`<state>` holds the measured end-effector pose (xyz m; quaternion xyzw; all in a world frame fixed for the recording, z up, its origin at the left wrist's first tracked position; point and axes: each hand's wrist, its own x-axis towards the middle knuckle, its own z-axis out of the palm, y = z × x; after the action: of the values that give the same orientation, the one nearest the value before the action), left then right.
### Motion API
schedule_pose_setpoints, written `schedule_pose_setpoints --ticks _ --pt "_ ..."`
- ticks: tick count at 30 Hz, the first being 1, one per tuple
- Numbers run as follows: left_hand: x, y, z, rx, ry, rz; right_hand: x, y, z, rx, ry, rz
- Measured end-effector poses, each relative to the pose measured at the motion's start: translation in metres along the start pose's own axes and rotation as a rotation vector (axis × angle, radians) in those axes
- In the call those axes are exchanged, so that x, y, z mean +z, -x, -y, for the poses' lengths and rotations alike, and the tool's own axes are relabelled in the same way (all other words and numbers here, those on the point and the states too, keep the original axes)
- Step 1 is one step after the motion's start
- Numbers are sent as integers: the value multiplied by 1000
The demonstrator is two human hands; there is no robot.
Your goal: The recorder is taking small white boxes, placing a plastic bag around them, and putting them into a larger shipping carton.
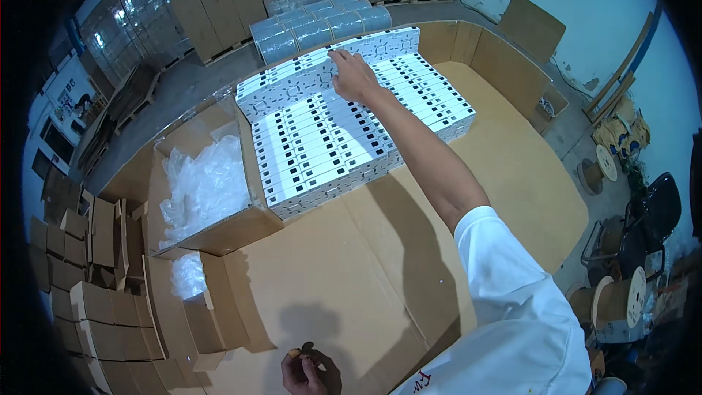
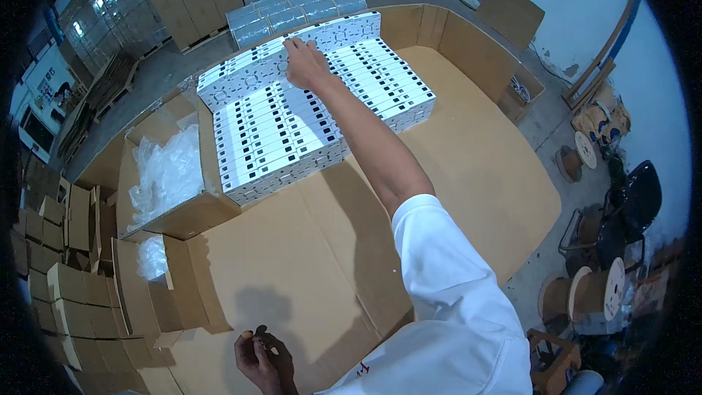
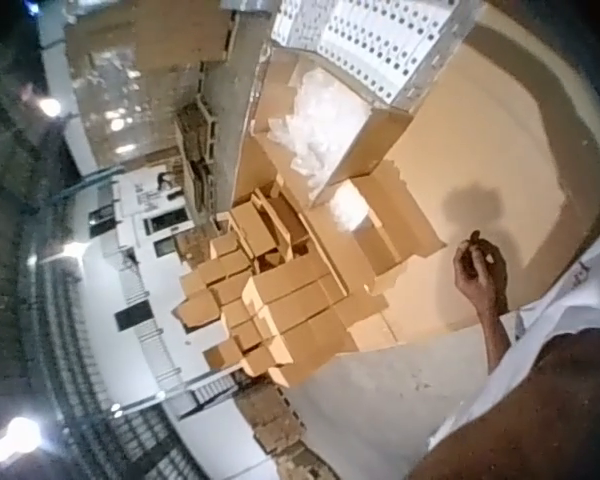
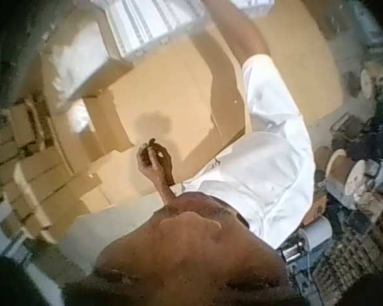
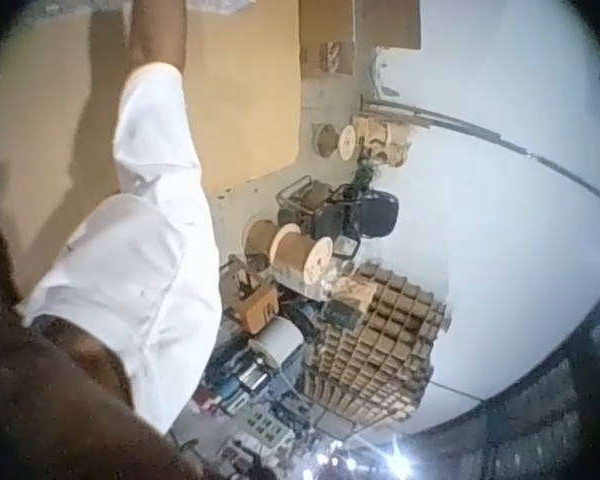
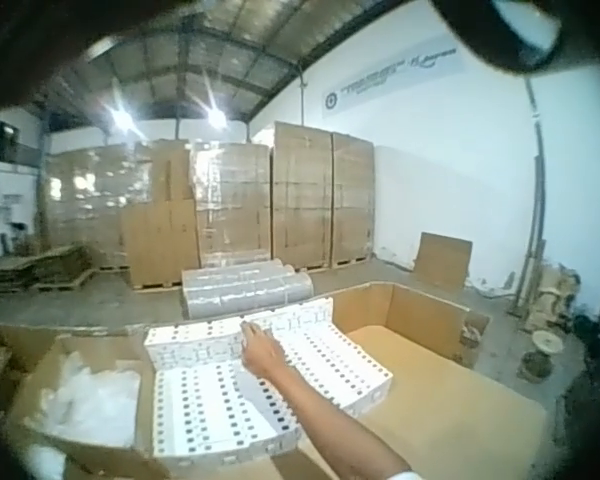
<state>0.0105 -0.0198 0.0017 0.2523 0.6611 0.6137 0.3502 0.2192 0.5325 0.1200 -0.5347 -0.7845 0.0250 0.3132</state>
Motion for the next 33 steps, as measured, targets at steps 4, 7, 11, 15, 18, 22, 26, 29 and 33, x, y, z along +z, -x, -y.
schedule_pose_setpoints --ticks 4,7,11,15,18,22,26,29,33 --pt "14 -4 -18 -37 38 8 0 -6 -15 -36 59 -34" --pt "10 -11 -22 -1 -78 28 3 -12 -13 -39 76 -69" --pt "-6 -14 7 17 258 12 11 -10 -3 -55 0 -124" --pt "-16 -10 1 119 -118 9 16 2 -10 -123 -125 -157" --pt "-23 -5 -6 114 -118 24 18 16 -4 -108 -189 -171" --pt "-60 8 0 50 -144 69 28 65 30 -108 -360 -209" --pt "-84 5 19 -19 -68 152 3 141 82 -177 -463 -215" --pt "-92 3 3 -5 43 282 -13 218 126 -189 -517 -179" --pt "-98 -10 9 -168 197 403 -20 307 179 -226 -570 -128"
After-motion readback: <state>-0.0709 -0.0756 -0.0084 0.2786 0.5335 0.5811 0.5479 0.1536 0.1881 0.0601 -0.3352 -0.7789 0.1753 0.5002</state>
